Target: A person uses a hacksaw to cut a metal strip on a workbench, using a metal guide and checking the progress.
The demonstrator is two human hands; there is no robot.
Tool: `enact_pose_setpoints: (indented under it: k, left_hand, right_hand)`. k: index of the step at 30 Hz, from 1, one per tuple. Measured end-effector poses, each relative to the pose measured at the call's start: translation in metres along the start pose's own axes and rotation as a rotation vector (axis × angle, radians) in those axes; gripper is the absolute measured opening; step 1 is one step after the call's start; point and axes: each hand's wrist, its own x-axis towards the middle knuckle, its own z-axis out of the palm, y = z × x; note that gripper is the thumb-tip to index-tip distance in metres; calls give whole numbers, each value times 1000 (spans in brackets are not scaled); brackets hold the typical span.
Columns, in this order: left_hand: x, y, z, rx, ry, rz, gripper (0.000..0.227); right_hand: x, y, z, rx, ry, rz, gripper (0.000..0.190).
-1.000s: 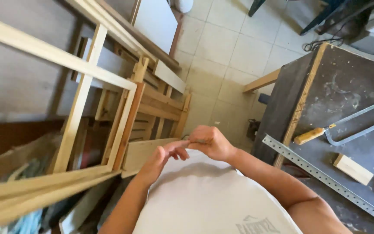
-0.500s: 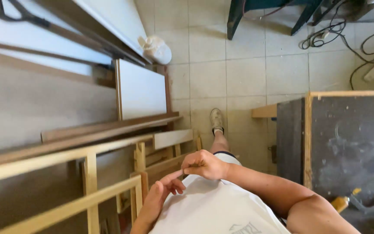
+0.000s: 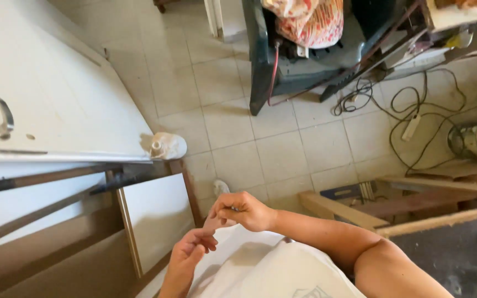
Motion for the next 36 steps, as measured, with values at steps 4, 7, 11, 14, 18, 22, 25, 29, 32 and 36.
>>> enact_pose_setpoints:
  k: [4,7,11,14,18,22,25,29,32,36]
  left_hand:
    - [113,31,-42,-118,113,94,17]
    - [182,88,-77,116,191,58,7]
    - [256,186,-102,3,-84,267,24]
    - [324,245,-126,56,-126,318,23]
    - [427,275,-155,173,-160,407,24]
    - [515,343,-190,309,-70,523,28]
    - [581,399,-218,421,14,553,27]
    - [638,475,-256,279,114,273,22]
    - [688,500,-300,202,207,226,29]
    - [762,528,-375,138,345,97,19]
  right_hand:
    - [94,3,-45,-113,10,52,24]
    - [171,-17,-66,-338,-22,17,21]
    - [261,-57,-99,-362,173,34,6]
    - [329,-71,-140,-350,229,-110,8]
    - [407,-62,-213,-316,248,-76,10]
    - [520,-58,-280,-373,171,-88,10]
    - [617,-81,-324,-314,118,-127,12]
    - [738,-129,-364,-323,-51,-83,15]
    - [835,-141,-387,-311,-197,-132,16]
    - [957,-138,-401,-233,-260,-1,14]
